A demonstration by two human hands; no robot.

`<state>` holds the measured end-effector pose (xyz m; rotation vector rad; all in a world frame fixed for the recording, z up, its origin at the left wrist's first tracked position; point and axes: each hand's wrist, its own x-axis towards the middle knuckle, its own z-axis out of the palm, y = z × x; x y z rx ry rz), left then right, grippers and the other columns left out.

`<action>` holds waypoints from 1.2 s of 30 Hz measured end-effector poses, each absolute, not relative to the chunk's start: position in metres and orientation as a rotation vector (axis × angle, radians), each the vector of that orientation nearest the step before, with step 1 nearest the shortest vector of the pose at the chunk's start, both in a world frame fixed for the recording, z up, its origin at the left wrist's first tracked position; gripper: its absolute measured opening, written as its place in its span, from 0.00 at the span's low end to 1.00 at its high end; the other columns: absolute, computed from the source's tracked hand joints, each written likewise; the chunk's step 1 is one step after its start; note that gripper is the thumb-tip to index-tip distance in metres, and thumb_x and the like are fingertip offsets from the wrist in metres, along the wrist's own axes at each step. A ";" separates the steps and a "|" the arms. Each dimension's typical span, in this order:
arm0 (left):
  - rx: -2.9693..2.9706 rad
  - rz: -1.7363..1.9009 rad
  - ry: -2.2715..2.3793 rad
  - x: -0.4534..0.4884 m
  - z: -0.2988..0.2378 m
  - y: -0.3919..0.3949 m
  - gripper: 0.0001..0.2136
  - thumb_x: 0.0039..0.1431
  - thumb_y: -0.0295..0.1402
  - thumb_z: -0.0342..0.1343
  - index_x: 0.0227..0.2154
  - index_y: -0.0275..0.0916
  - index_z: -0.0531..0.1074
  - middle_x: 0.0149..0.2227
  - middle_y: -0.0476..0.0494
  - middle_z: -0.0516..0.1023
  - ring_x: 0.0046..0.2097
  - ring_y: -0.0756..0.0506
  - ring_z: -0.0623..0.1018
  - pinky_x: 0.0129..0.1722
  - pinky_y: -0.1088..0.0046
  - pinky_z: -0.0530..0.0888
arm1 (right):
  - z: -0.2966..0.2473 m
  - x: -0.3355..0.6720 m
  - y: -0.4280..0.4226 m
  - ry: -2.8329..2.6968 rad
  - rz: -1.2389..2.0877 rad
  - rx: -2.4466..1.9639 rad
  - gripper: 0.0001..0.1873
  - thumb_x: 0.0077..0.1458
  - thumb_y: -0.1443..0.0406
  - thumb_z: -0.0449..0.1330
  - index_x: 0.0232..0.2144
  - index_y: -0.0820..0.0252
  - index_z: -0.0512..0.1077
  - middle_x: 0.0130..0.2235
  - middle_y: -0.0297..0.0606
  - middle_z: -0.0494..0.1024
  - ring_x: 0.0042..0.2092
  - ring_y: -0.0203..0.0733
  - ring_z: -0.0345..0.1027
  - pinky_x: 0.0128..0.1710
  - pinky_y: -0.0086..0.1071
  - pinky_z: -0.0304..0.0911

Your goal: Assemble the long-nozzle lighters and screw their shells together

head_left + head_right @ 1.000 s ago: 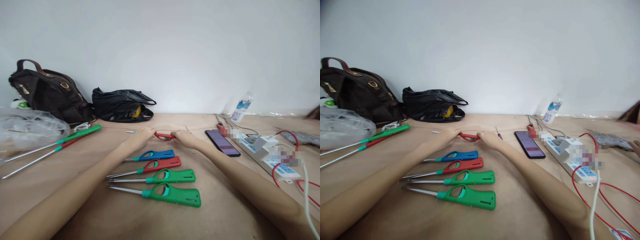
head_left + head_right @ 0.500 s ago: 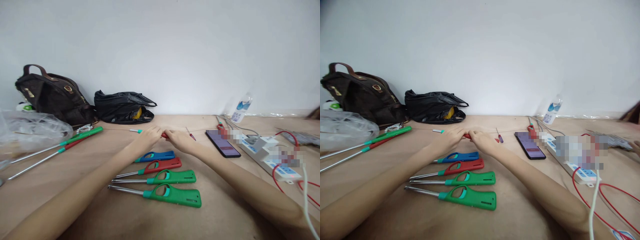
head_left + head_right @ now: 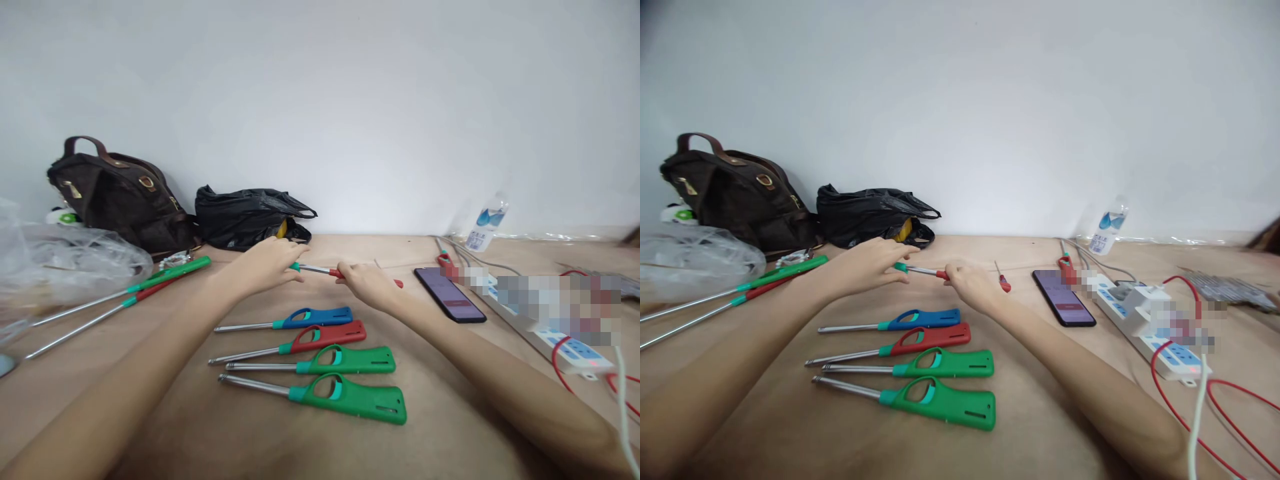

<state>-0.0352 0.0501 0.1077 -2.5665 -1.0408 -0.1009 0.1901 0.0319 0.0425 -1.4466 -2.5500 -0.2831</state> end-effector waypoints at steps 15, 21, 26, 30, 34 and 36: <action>-2.595 -0.186 -0.855 -0.005 0.082 0.039 0.08 0.65 0.35 0.54 0.41 0.36 0.72 0.33 0.45 0.80 0.34 0.44 0.79 0.32 0.72 0.65 | 0.056 0.181 0.013 -2.576 -0.523 -1.396 0.05 0.64 0.71 0.50 0.39 0.65 0.66 0.35 0.49 0.80 0.38 0.47 0.74 0.32 0.31 0.56; -2.397 -0.239 -0.642 -0.003 0.083 0.040 0.06 0.65 0.30 0.52 0.33 0.33 0.70 0.29 0.43 0.77 0.31 0.44 0.76 0.29 0.70 0.63 | 0.063 0.185 0.014 -2.527 -0.432 -1.392 0.05 0.65 0.66 0.52 0.38 0.64 0.65 0.32 0.48 0.78 0.34 0.46 0.72 0.28 0.31 0.52; -2.188 -0.333 -0.459 -0.004 0.078 0.040 0.09 0.64 0.21 0.44 0.32 0.33 0.68 0.30 0.42 0.75 0.31 0.44 0.75 0.30 0.69 0.63 | 0.072 0.189 0.011 -2.464 0.195 -1.202 0.07 0.62 0.69 0.54 0.31 0.59 0.59 0.25 0.33 0.72 0.26 0.36 0.65 0.27 0.28 0.52; -2.121 -0.387 -0.375 -0.003 0.076 0.035 0.10 0.64 0.21 0.42 0.33 0.33 0.68 0.31 0.42 0.75 0.31 0.44 0.74 0.32 0.68 0.65 | 0.078 0.198 0.007 -2.375 0.784 -1.039 0.06 0.62 0.68 0.51 0.36 0.56 0.54 0.22 0.24 0.67 0.20 0.30 0.58 0.23 0.26 0.55; -2.113 -0.365 -0.381 0.000 0.075 0.031 0.09 0.64 0.21 0.42 0.33 0.33 0.67 0.31 0.42 0.74 0.32 0.43 0.74 0.33 0.68 0.65 | 0.078 0.199 0.006 -2.350 0.931 -0.997 0.06 0.61 0.68 0.51 0.37 0.56 0.53 0.22 0.23 0.67 0.19 0.30 0.57 0.21 0.25 0.56; -2.128 -0.337 -0.395 0.002 0.076 0.033 0.09 0.64 0.21 0.43 0.34 0.32 0.68 0.31 0.41 0.74 0.33 0.43 0.74 0.33 0.67 0.65 | 0.075 0.195 0.008 -2.317 0.927 -1.020 0.07 0.61 0.67 0.51 0.36 0.56 0.53 0.22 0.23 0.67 0.19 0.30 0.57 0.21 0.25 0.56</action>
